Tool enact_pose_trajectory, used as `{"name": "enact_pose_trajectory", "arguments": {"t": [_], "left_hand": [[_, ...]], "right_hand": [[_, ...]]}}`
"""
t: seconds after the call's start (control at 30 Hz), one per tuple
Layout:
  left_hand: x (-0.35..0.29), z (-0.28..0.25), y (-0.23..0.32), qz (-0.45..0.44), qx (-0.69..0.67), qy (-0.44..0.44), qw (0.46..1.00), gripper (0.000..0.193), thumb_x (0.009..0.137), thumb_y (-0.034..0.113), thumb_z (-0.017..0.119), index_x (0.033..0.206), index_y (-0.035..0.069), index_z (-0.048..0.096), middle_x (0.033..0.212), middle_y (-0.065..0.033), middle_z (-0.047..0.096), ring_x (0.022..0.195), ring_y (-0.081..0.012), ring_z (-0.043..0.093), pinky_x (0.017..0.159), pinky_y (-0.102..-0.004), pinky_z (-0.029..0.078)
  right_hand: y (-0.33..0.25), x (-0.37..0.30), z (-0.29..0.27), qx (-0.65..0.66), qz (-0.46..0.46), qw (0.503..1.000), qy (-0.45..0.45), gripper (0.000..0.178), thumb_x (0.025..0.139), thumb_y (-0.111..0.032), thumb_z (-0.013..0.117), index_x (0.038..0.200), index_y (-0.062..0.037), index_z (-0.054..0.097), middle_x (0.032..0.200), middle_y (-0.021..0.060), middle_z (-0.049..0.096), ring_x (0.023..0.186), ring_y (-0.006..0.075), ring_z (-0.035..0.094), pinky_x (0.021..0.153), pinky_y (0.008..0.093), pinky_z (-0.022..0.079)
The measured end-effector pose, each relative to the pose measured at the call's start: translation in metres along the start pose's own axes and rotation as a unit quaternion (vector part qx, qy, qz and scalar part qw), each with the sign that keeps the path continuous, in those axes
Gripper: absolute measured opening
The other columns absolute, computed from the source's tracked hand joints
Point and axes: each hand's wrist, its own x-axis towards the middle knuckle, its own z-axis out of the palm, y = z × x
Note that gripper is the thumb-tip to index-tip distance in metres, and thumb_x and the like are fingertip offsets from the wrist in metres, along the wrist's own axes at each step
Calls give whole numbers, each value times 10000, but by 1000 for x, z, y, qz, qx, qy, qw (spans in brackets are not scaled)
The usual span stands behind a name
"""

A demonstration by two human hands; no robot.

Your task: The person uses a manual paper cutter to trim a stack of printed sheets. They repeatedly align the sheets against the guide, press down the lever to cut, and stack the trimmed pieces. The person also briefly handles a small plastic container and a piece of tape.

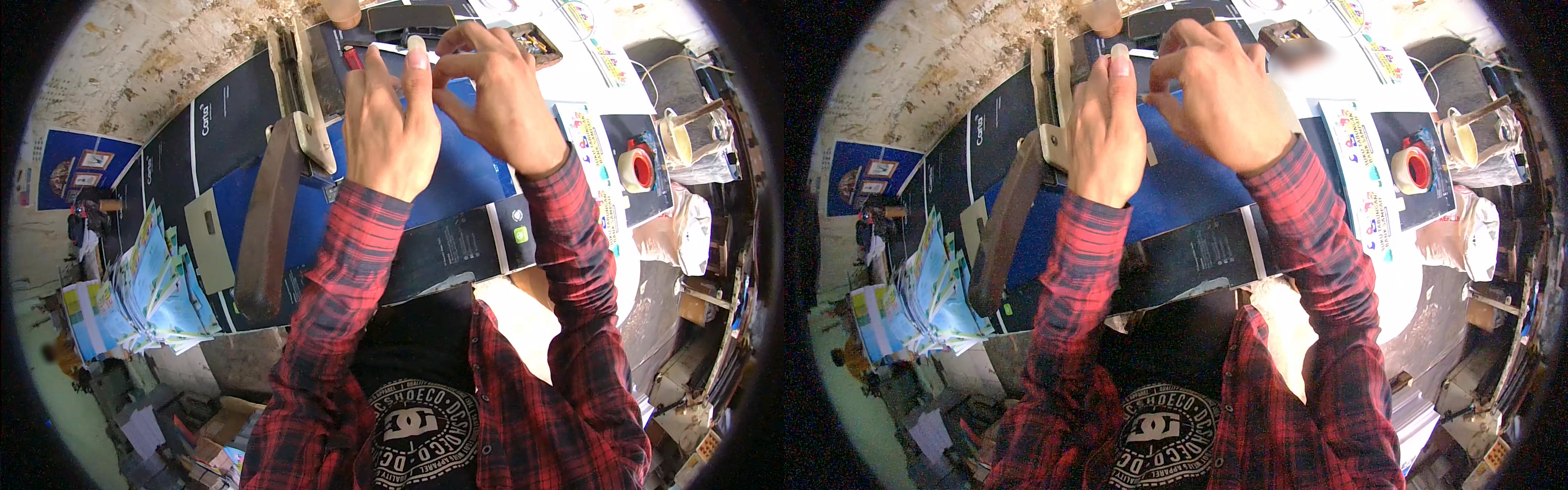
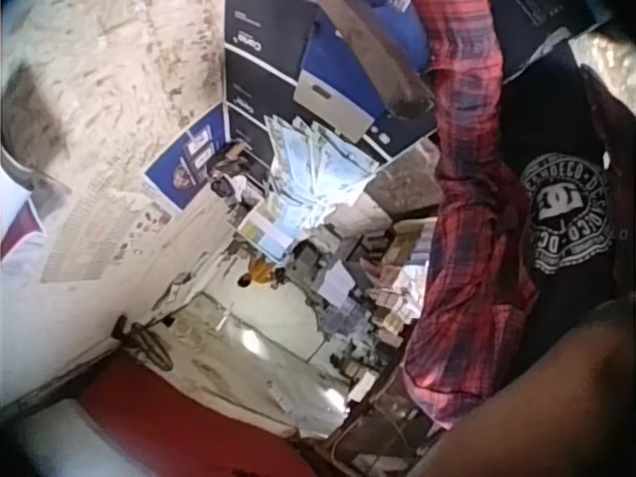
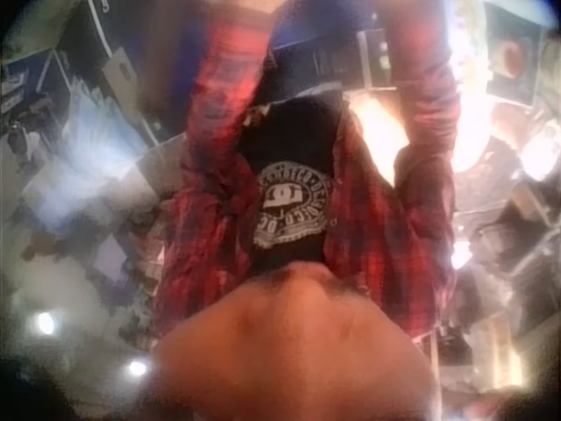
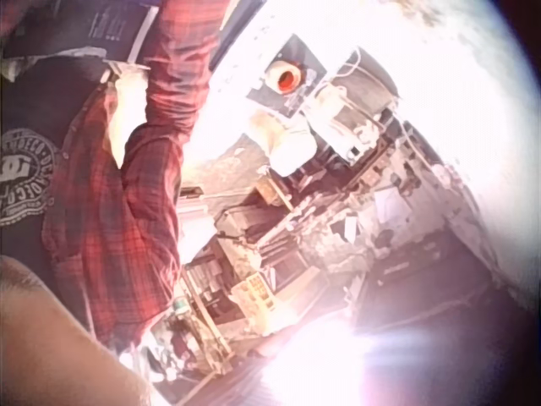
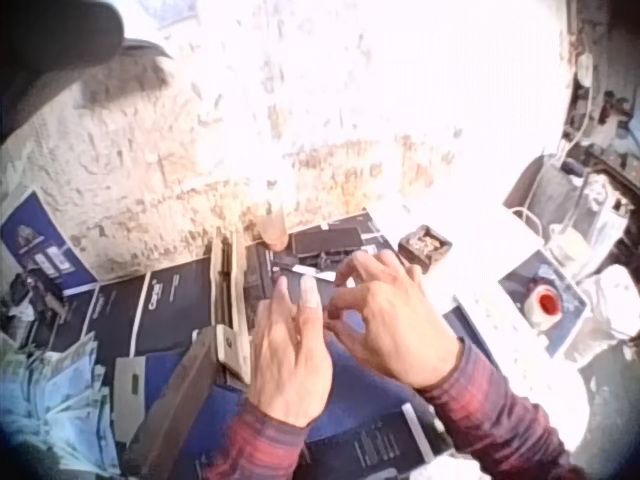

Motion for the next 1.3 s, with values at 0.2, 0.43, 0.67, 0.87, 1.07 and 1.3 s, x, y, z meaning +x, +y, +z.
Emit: {"name": "enact_pose_trajectory", "arguments": {"t": [0.2, 0.43, 0.67, 0.87, 1.07, 1.3], "left_hand": [[-16, 6, -44, -76, -176, 38, 981, 555, 975, 452, 584, 1288, -5, 549, 1206, -171, 585, 1021, -245, 583, 858, -340, 474], [-14, 27, -74, -92, -290, 24, 952, 297, 836, 213, 813, 1051, 32, 717, 873, -9, 715, 792, -52, 629, 691, -213, 434], [-9, 26, -80, -135, -280, -18, 950, 155, 886, 100, 750, 979, -20, 722, 878, -40, 710, 783, -62, 621, 740, -213, 501], [-9, 30, -92, -112, -178, -15, 977, 156, 894, 128, 747, 959, -13, 730, 849, -19, 698, 754, -62, 596, 697, -217, 481], [-9, 41, -111, -64, -40, 37, 996, 196, 863, 200, 774, 902, 10, 743, 810, -18, 697, 701, -77, 561, 659, -262, 468], [-13, 52, -129, -41, 34, 43, 998, 211, 845, 219, 776, 919, 24, 753, 841, -87, 728, 701, -145, 624, 649, -309, 489]], "right_hand": [[11, 26, -32, 140, 30, 988, -61, 143, 774, -130, 813, 828, -25, 732, 921, 117, 690, 908, 252, 641, 814, 371, 496], [48, 35, -14, 223, 53, 967, -108, 193, 789, -194, 816, 846, -25, 742, 873, 99, 725, 799, 187, 662, 796, 335, 508], [50, 33, 11, 236, 64, 963, -117, 178, 778, -175, 810, 864, -40, 731, 822, 80, 717, 747, 161, 635, 751, 322, 508], [72, 20, 46, 277, 45, 953, -109, 344, 847, -243, 721, 1099, -15, 671, 875, 100, 710, 798, 189, 656, 766, 339, 514], [79, 11, 83, 209, 26, 976, -51, 266, 774, -127, 743, 1024, -81, 664, 834, 124, 717, 823, 233, 719, 770, 358, 557], [80, 1, 105, 205, 70, 975, -55, 285, 778, -102, 728, 1047, -69, 641, 861, 112, 727, 850, 258, 715, 804, 375, 550]]}}
